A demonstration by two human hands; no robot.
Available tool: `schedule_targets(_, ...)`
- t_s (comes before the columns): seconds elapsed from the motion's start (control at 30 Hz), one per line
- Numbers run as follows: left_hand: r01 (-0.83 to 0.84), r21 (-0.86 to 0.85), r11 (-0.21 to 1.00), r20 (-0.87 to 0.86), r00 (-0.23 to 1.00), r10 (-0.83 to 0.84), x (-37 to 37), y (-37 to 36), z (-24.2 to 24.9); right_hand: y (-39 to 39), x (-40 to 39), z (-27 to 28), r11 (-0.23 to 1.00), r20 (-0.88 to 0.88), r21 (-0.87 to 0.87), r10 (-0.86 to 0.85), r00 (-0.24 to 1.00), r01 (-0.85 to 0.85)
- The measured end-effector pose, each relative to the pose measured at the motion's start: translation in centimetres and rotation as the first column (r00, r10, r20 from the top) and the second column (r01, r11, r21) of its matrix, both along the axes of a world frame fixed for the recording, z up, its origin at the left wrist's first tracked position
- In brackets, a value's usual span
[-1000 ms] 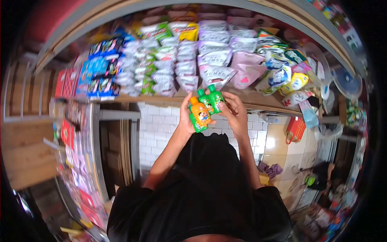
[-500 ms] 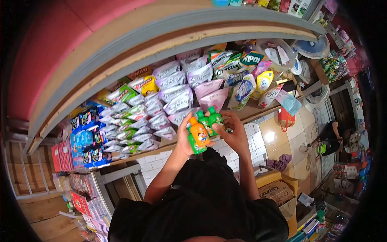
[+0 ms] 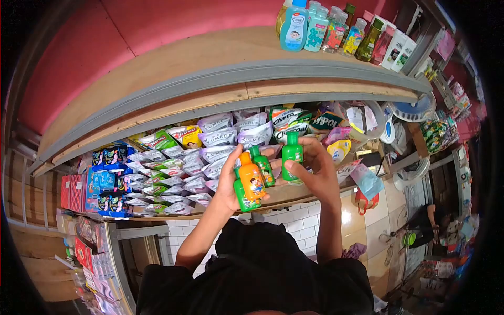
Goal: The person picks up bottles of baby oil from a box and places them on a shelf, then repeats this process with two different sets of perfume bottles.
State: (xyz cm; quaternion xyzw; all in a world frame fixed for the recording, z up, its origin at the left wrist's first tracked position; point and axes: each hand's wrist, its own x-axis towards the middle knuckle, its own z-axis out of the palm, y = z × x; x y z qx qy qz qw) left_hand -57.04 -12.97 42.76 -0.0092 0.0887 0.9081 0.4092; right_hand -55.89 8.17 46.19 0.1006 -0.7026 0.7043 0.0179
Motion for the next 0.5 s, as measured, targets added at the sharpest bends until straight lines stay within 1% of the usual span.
schedule_targets(0.03, 0.007, 0.015, 1.000, -0.053, 0.999, -0.006, -0.2, 0.2, 0.6, 0.3, -0.4, 1.0, 1.000, -0.036, 0.014, -0.008, 0.999, 0.009)
schedule_targets(0.1, 0.011, 0.054, 0.998, -0.063, 0.998, -0.008, -0.8, 0.3, 1.7, 0.6, -1.1, 3.0, 0.999, -0.110, 0.039, -0.026, 0.994, 0.030)
schedule_targets(0.13, 0.013, 0.067, 0.998, -0.086, 0.996, -0.007, -1.0, 0.4, 2.4, 0.6, -1.5, 4.0, 1.000, -0.135, 0.019, -0.018, 0.991, 0.020)
schedule_targets(0.27, 0.021, 0.161, 0.987, -0.137, 0.991, 0.001, -1.8, 1.3, 6.8, 0.8, -3.2, 7.3, 0.998, -0.238, 0.015, -0.063, 0.969, 0.069)
schedule_targets(0.33, 0.024, 0.218, 0.976, -0.160, 0.987, 0.011, -2.2, 1.7, 9.1, 0.8, -4.2, 9.0, 1.000, -0.294, -0.013, -0.023, 0.956, 0.020)
schedule_targets(0.43, 0.010, 0.250, 0.968, -0.250, 0.967, 0.055, -3.1, 1.6, 11.8, 0.6, -5.9, 11.5, 0.999, -0.343, -0.035, 0.019, 0.939, -0.033)
schedule_targets(0.5, -0.029, 0.229, 0.973, -0.355, 0.928, 0.111, -4.2, 1.3, 13.6, 0.4, -7.3, 12.6, 0.998, -0.389, -0.055, 0.011, 0.921, -0.035)
